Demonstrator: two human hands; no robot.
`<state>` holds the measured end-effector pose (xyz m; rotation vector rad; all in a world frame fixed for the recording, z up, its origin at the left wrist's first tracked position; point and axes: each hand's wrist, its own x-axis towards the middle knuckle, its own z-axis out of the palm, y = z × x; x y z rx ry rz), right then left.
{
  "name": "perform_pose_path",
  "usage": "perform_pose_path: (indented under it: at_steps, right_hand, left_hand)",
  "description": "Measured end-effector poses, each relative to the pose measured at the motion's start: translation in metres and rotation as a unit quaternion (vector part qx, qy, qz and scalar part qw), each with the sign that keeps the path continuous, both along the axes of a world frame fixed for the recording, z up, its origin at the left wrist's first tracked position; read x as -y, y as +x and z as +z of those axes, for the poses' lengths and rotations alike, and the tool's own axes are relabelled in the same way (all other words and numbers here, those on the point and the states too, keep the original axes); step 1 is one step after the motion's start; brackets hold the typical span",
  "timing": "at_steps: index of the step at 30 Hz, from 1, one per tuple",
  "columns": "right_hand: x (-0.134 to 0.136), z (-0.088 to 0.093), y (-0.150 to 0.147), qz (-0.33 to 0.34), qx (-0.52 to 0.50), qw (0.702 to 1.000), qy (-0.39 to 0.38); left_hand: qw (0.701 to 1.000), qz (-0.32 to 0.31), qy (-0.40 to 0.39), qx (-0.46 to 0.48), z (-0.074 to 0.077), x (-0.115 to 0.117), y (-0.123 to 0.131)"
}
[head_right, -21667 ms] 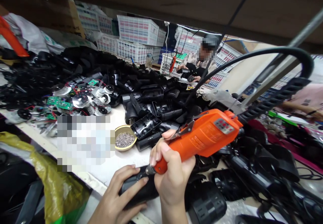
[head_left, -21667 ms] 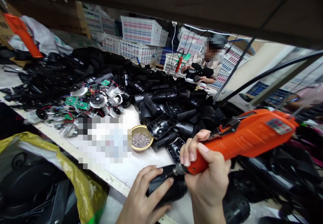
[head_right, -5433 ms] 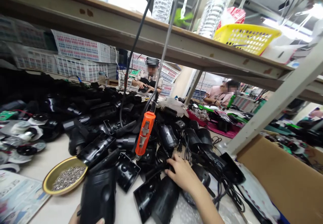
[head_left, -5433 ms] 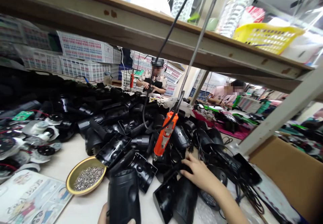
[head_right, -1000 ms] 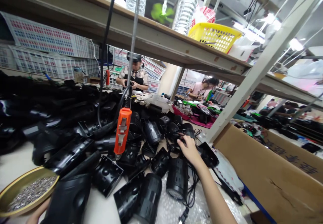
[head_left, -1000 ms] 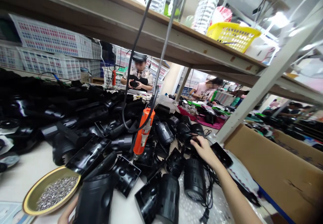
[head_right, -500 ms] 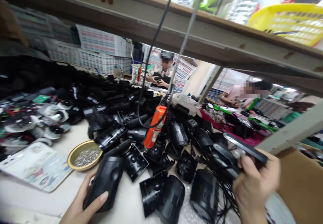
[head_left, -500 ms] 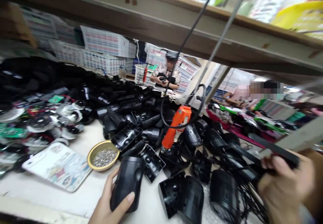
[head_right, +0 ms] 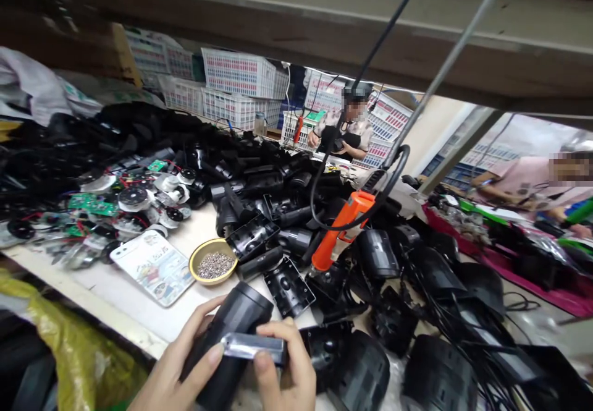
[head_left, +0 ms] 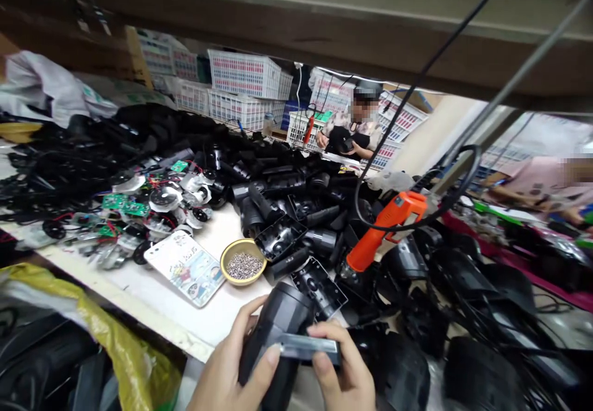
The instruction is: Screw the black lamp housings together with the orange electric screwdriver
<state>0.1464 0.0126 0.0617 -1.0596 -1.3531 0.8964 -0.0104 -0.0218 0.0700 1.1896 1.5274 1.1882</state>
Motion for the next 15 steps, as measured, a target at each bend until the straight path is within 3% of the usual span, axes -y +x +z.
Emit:
perform_pose_path:
  at_steps: [3,7,12,15]
  right_hand:
    - [-0.004,-0.017,-0.004,-0.015,-0.004,0.999,-0.042]
    - [-0.012,-0.032,-0.004,0.048,0.016,0.998,-0.049]
    - [-0.022,-0.034,0.004,0.033,0.138,0.987,0.08]
    - [-0.029,-0.029,0.012,0.043,0.236,0.951,0.196]
  left_hand:
    - [0.997,0.006,-0.016,-0.075,-0.004,-0.002,0.0]
    - [0.987,0.022,-0.009,-0.162,-0.02,-0.004,0.003]
    - [0.962,0.012,0.031,-0.272,-0.041,-0.007,-0.002]
    - [0.943,0.013,0.07,-0.324,-0.047,-0.008,-0.005]
